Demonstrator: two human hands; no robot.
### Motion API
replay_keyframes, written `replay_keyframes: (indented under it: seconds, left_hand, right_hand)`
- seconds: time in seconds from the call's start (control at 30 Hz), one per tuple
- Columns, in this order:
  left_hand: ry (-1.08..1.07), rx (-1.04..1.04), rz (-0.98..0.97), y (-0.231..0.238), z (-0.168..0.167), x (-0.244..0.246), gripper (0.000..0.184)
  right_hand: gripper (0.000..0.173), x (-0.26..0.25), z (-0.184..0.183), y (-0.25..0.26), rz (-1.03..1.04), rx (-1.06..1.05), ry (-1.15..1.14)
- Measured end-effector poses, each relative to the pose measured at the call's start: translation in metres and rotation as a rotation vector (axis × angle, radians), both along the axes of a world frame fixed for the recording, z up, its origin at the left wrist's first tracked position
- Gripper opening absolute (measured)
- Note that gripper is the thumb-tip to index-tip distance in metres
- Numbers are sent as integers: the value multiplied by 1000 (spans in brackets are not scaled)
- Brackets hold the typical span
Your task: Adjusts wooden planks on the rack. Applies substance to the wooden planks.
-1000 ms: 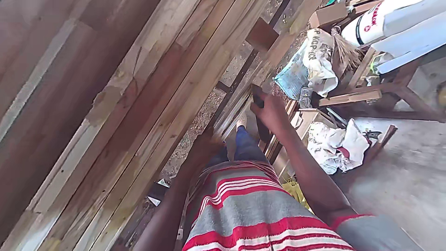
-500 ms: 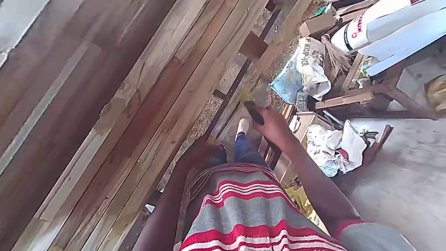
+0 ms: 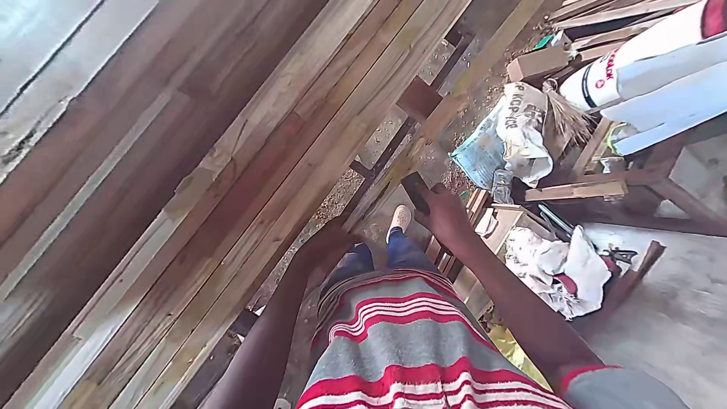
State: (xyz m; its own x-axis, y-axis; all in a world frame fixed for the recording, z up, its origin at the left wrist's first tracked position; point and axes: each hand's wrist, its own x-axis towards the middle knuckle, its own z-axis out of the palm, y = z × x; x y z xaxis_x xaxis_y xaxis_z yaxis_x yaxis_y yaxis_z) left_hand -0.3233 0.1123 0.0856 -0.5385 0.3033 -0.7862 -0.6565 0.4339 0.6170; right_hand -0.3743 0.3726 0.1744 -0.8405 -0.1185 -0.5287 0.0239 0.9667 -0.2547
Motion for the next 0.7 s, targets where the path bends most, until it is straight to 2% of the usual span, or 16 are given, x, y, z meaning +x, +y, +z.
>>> replay_keyframes:
  seconds: [0.1,0.2,0.27,0.4,0.53,0.7]
  left_hand:
    - [124,-140,-60,6,4,5,74]
    - [177,-304,-121,15,12,9,73]
    - [182,-361,-129,20,16,9,68]
    - [226,-357,-103,22,10,16,62]
    - [233,-356,-107,21,11,16,57]
    - [248,-322,-116,19,13,14,69]
  right_hand:
    - [52,-22,17,10,-113,-58,82]
    - [50,-72,11,22,-245,-70,137]
    - [48,-82,5,23,-265,-112,123]
    - [37,-40,12,1,-244,-197,74]
    - [46,8,8,-19,-236,-228,75]
    - [45,23,5,-40,-199,-142,-44]
